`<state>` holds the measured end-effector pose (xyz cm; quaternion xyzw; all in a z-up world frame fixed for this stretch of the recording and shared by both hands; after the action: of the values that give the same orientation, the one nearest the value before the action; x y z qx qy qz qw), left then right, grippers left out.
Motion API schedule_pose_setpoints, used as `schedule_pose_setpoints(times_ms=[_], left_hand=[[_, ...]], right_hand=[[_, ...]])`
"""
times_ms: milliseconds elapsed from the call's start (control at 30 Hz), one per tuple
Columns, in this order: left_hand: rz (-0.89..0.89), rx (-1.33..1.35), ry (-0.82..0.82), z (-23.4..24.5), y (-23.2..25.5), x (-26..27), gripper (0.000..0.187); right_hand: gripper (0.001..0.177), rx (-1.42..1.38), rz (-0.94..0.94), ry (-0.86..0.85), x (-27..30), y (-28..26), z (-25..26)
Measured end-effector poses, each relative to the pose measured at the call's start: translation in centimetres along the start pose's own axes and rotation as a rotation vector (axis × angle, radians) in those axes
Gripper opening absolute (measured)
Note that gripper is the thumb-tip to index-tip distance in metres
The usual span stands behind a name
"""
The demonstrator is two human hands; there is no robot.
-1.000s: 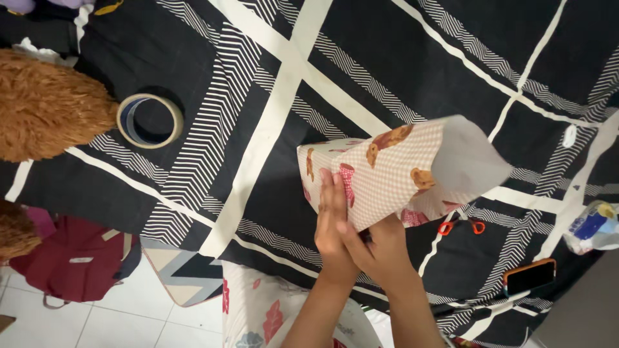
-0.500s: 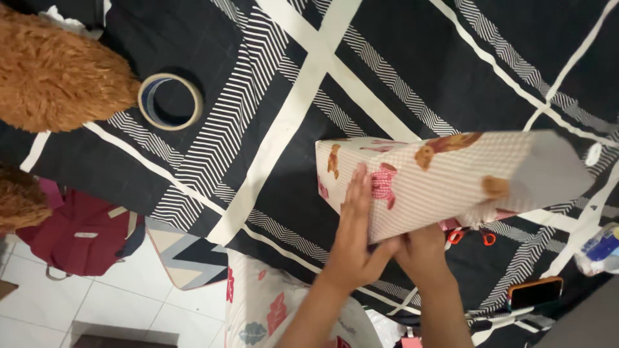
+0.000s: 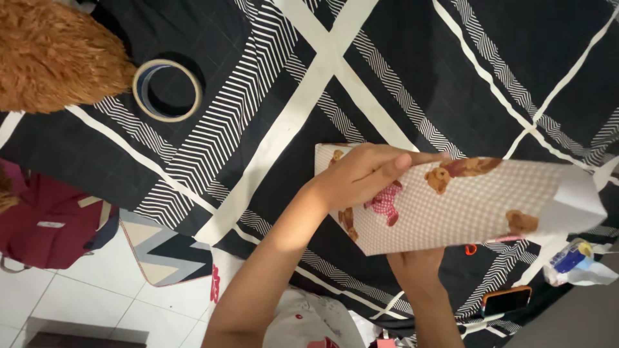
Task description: The person wraps a small rectangular box with patterned wrapping paper on a bed. They fold the paper edges, crease the folds, and secure the package with tape, completing the wrapping process.
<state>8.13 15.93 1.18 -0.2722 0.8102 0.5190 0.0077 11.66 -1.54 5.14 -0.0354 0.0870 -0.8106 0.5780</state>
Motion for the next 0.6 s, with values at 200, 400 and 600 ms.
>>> schedule_pose_setpoints(times_ms=[200, 400, 600], left_hand=[[-0.032, 0.023, -0.032, -0.1, 1.1, 0.6, 0.050], [0.127, -0.283, 0.016, 1.0, 2.7, 0.9, 0.060], [0.042, -0.557, 0.313, -1.0, 9.8, 5.2, 0.106]], right_hand=[[0.035, -0.167, -0.039, 0.076, 0.1, -1.4, -0.3], [0.040, -0.131, 0.038, -0.143, -2.1, -4.1, -0.6], [0.052, -0.220, -0.069, -0.140, -3.3, -5.3, -1.5]])
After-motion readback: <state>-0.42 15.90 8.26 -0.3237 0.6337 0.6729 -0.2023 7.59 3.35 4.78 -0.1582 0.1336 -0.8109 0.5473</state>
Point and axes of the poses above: each hand's wrist, its own x-axis away from the middle knuckle, its own z-axis out of the back of the hand, y = z × x, the point moved 8 cm from there along -x, towards the middle knuckle
